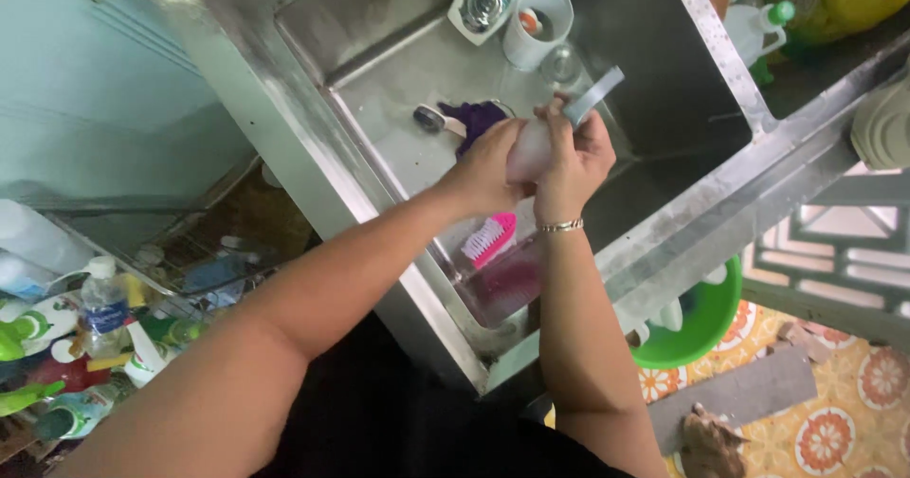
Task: Scrubbing a stainless steel sink with a brush and cleaning a spray bottle.
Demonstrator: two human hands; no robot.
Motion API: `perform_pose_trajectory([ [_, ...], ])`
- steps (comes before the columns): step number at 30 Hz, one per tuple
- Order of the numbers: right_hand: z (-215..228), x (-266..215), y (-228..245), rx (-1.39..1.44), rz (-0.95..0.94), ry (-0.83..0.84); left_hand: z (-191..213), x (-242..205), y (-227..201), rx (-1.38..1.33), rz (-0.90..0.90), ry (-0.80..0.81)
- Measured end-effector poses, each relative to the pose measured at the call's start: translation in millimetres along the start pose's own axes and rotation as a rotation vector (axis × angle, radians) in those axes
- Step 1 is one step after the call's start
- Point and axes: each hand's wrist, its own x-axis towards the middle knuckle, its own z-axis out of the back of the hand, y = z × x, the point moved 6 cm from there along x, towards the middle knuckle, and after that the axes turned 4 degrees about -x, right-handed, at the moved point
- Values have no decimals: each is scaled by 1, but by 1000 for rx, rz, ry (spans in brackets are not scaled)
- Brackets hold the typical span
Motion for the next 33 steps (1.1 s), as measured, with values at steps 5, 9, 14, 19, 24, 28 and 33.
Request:
perform_pose_trajectory([
  [5, 0, -4, -7, -21, 13, -54, 15, 8, -5, 272, 181, -124],
  [9, 16, 4, -21, 153, 78, -61, 6, 5, 20, -219, 228, 133],
  [14, 14, 9, -8, 182, 34, -72, 23, 20, -27, 328, 291, -4],
  [19, 16, 8, -16, 162, 23, -25, 11, 7, 22, 48, 255, 86],
  [24, 14, 8, -6, 99, 70, 23, 19, 23, -27, -136, 457, 191],
  [28, 18, 8, -13, 158, -11, -52, 20, 18, -6, 158, 193, 46],
  [33, 20, 10, -5, 249, 8, 54, 10, 24, -19, -256, 472, 310],
])
